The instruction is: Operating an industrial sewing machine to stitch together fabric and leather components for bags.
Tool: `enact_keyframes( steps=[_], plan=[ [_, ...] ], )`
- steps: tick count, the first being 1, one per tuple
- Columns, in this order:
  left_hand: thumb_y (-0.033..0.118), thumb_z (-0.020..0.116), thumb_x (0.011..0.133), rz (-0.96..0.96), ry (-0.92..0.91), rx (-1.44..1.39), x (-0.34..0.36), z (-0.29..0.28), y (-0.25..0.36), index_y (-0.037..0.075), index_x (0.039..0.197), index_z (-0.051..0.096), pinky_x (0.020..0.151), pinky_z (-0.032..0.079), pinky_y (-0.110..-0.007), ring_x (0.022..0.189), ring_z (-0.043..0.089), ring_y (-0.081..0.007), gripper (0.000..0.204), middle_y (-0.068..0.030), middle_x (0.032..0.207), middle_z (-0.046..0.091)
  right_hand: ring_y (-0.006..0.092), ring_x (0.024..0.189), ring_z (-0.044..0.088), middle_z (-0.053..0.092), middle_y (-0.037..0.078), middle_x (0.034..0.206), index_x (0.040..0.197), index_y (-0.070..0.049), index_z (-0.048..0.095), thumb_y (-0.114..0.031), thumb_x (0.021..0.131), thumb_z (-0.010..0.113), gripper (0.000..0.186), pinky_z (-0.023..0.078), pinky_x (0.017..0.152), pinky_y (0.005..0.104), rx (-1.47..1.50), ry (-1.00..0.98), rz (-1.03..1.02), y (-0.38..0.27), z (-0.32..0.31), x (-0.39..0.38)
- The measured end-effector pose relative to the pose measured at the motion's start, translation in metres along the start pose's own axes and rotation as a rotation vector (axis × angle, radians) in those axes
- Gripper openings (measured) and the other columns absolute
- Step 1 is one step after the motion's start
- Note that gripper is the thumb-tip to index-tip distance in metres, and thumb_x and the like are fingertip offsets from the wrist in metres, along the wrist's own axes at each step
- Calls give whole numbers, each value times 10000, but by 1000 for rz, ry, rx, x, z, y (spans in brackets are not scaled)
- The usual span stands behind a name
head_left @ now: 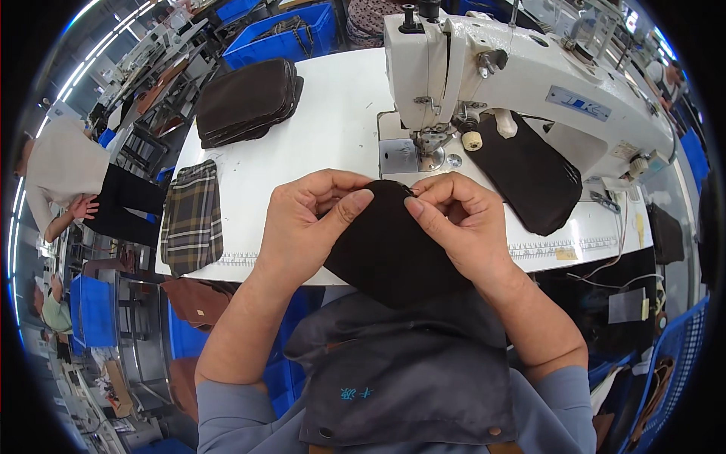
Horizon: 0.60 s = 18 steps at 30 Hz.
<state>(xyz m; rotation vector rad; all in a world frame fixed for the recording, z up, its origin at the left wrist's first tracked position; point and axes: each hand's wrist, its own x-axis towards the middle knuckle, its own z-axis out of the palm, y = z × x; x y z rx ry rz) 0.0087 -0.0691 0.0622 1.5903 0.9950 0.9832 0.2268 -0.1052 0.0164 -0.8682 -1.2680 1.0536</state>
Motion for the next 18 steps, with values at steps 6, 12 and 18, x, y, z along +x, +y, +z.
enact_keyframes(
  steps=[6, 12, 18],
  plan=[
    [103, 761, 980, -10, -33, -27, 2, -1, -2, -54, 1151, 751, 794, 559, -229, 853, 702, -83, 233, -74, 940, 787, 85, 905, 690, 740, 96, 1070, 940, 28, 689, -11, 945, 735, 61, 564, 875, 263, -22, -7, -36, -3, 4, 0],
    [115, 765, 982, -13, 1, -5, 2, 3, 1, -56, 1097, 766, 754, 543, -226, 820, 677, -66, 207, -61, 890, 779, 80, 890, 686, 744, 97, 1056, 926, 24, 688, -10, 943, 738, 62, 565, 871, 261, -40, 1, -52, -1, 3, 0],
    [121, 768, 981, 0, 23, 51, 3, 5, 1, -62, 1040, 765, 720, 534, -220, 792, 662, -54, 192, -47, 854, 769, 72, 887, 683, 747, 84, 1047, 924, 17, 692, -11, 940, 742, 60, 565, 868, 255, -37, 14, -58, 0, 4, 1]
  ],
)
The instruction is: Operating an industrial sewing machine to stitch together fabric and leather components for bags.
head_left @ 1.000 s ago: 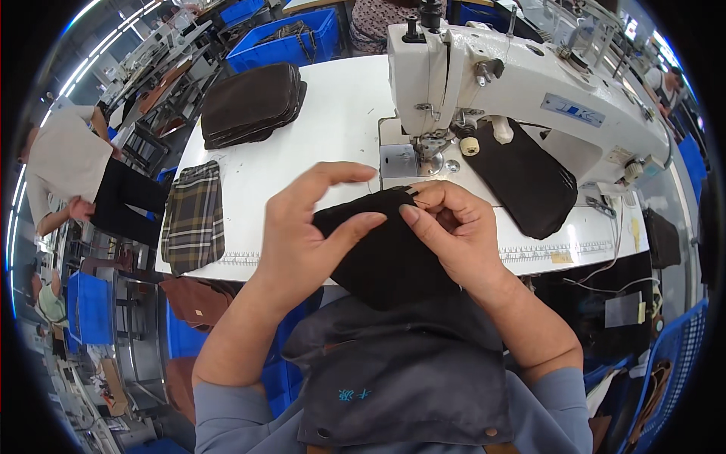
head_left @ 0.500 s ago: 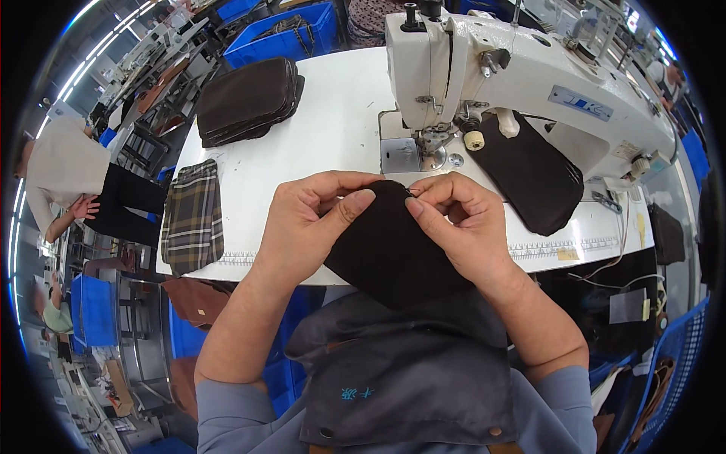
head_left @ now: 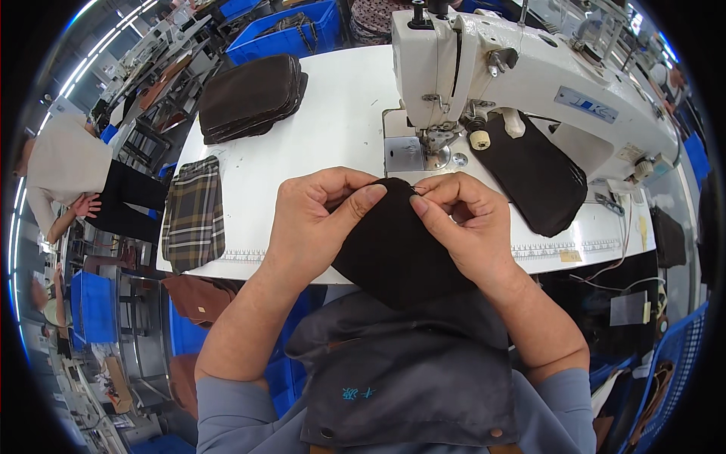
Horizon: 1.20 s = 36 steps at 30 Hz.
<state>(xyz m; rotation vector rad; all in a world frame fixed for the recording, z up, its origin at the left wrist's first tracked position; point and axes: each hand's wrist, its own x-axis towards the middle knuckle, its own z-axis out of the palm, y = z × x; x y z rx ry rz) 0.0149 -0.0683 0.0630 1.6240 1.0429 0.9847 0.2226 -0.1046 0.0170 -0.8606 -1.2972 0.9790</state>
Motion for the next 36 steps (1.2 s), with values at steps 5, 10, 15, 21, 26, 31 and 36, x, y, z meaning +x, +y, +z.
enact_keyframes(
  steps=[5, 10, 15, 21, 26, 31, 36],
  plan=[
    [118, 775, 975, 12, -11, 23, 8, -1, -4, -61, 1011, 765, 699, 529, -222, 767, 653, -52, 183, -43, 826, 762, 59, 811, 644, 731, 36, 993, 882, -12, 648, -36, 935, 763, 129, 526, 744, 239, -17, 29, 18, 8, -3, 2],
    [128, 787, 962, -45, -129, 1, 33, -7, -15, -61, 1020, 766, 700, 527, -225, 772, 654, -58, 199, -49, 838, 766, 71, 785, 643, 728, 41, 961, 893, -20, 637, -49, 923, 775, 144, 506, 684, 243, -141, -45, 105, 2, -12, 8],
    [124, 787, 950, -182, -283, 18, 65, -2, -34, -65, 1047, 771, 713, 535, -238, 776, 658, -65, 212, -57, 861, 773, 148, 808, 714, 747, 90, 953, 1054, -14, 700, -48, 904, 770, 170, 548, 676, 284, -486, -294, -23, 11, -34, 15],
    [126, 788, 936, -212, -291, 203, 101, 12, -64, -39, 1050, 793, 722, 545, -257, 766, 688, -100, 201, -97, 861, 783, 258, 851, 750, 761, 114, 980, 1141, -24, 744, -41, 876, 748, 266, 590, 745, 351, -553, -421, -31, 22, -57, 31],
    [224, 826, 873, -29, -201, 691, 118, 35, -61, 126, 1016, 843, 782, 589, -352, 838, 757, -231, 174, -82, 917, 799, 247, 821, 701, 723, 65, 940, 1044, -89, 788, -37, 803, 777, 246, 567, 692, 370, -1001, -423, -576, 52, -72, 47],
    [237, 831, 849, 64, -143, 692, 125, 37, -72, 142, 981, 848, 789, 595, -363, 844, 758, -232, 164, -55, 904, 799, 213, 835, 707, 742, 44, 1053, 1019, -143, 809, -55, 778, 781, 258, 570, 679, 361, -1109, -287, -478, 51, -64, 42],
    [252, 833, 837, -22, -104, 572, 131, 38, -79, 120, 936, 847, 772, 599, -362, 816, 756, -227, 165, -66, 866, 794, 199, 840, 707, 751, 33, 1089, 1035, -167, 818, -70, 777, 770, 279, 567, 654, 349, -1188, -252, -531, 55, -64, 42]
  ],
)
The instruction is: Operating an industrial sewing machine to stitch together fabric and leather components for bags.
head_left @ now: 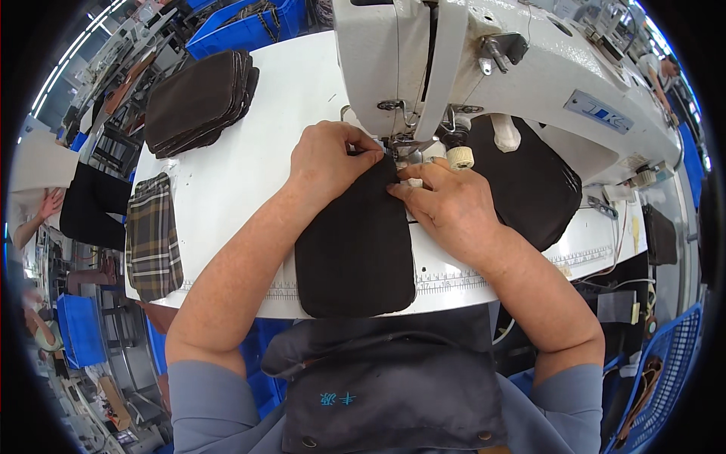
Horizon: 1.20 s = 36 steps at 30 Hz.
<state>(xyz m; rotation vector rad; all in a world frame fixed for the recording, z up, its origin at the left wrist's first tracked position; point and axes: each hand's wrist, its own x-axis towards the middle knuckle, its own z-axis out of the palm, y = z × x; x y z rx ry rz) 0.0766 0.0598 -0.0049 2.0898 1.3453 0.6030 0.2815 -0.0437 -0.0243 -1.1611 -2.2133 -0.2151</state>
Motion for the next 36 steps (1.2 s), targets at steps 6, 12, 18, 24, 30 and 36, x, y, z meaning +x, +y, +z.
enact_keyframes(
  steps=[6, 12, 18, 24, 30, 36],
  plan=[
    [253, 837, 829, 100, 38, 18, 15, 6, -10, 96, 935, 846, 773, 600, -365, 813, 762, -234, 190, -91, 872, 797, 241, 813, 715, 772, 37, 1059, 994, -144, 820, -134, 748, 746, 256, 564, 671, 382, -14, 10, 46, 1, 4, 2],
    [255, 848, 813, 167, 49, 15, 21, 7, -15, 65, 932, 840, 780, 600, -376, 819, 762, -255, 225, -110, 877, 798, 181, 881, 720, 756, 11, 1098, 1060, -168, 813, -94, 811, 764, 264, 564, 635, 337, -26, -28, 62, 1, 2, 3],
    [243, 841, 811, 175, 69, 31, 19, 6, -13, 62, 946, 835, 766, 599, -379, 796, 757, -272, 226, -108, 852, 793, 211, 908, 727, 743, 27, 1142, 1107, -159, 803, -97, 818, 761, 299, 580, 685, 359, -30, -59, 58, -3, 0, 3],
    [301, 863, 792, 320, 233, 299, -16, -5, -1, 73, 1015, 792, 988, 535, -423, 1084, 713, -287, 326, -88, 1121, 768, 276, 956, 728, 725, 69, 1191, 1178, -114, 775, -77, 841, 726, 343, 595, 768, 401, 27, -84, 100, -4, -2, 1],
    [260, 892, 764, 608, -69, 29, -115, -14, 32, 91, 1038, 773, 1032, 495, -449, 1241, 644, -315, 343, -97, 1222, 731, 299, 936, 716, 719, 96, 1085, 1057, -55, 761, -116, 831, 712, 240, 578, 796, 432, 135, 11, 41, 2, -11, -7],
    [83, 823, 816, 635, 98, 84, -146, 4, 13, 101, 1023, 776, 820, 566, -365, 1036, 734, -234, 214, -38, 1113, 750, 298, 724, 660, 605, 62, 793, 919, -62, 707, -126, 811, 730, 127, 528, 682, 451, 205, -160, -61, -17, -44, -15]
  ],
)
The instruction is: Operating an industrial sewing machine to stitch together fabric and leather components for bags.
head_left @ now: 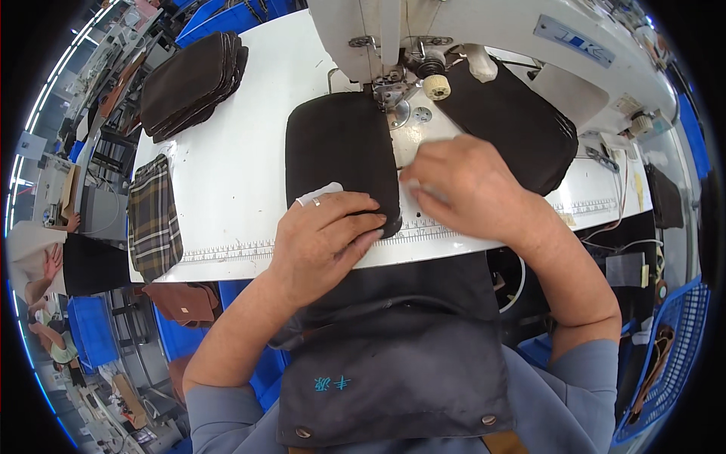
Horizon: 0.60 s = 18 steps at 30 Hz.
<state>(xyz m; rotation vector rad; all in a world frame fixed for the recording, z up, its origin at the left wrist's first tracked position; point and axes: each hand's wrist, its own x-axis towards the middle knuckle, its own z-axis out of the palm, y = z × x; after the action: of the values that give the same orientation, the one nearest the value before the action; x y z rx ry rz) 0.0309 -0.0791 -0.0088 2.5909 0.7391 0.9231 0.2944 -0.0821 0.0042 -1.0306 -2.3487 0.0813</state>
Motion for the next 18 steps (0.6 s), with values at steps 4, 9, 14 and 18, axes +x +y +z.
enact_keyframes(
  steps=[4, 9, 14, 18],
  plan=[
    [65, 815, 806, 62, 37, 0, 3, 1, 3, 91, 1006, 769, 796, 566, -362, 1041, 738, -222, 207, -30, 1097, 758, 251, 670, 627, 586, 41, 749, 1030, -77, 727, -200, 817, 768, 249, 486, 628, 397, -13, -105, -98, -30, 0, -25],
    [29, 756, 822, 210, -113, 134, 8, 0, 2, 72, 973, 744, 704, 558, -347, 1051, 749, -172, 157, -23, 1113, 764, 211, 647, 588, 553, 23, 743, 1201, -67, 740, -287, 827, 815, 441, 455, 624, 381, -22, -110, -75, -45, 6, -44],
    [37, 744, 828, 160, -149, 136, 1, 3, 3, 71, 994, 737, 688, 536, -340, 1038, 750, -155, 170, -17, 1131, 766, 212, 624, 578, 537, 17, 728, 1177, -67, 742, -276, 814, 824, 427, 453, 613, 376, -1, -82, -96, -43, 10, -44],
    [52, 748, 823, 180, -172, 193, 2, 2, 4, 78, 1003, 737, 663, 493, -328, 970, 747, -138, 182, -8, 1138, 766, 208, 618, 574, 529, 13, 721, 1162, -68, 746, -270, 809, 826, 414, 455, 611, 374, 2, -83, -96, -41, 11, -44]
  ],
)
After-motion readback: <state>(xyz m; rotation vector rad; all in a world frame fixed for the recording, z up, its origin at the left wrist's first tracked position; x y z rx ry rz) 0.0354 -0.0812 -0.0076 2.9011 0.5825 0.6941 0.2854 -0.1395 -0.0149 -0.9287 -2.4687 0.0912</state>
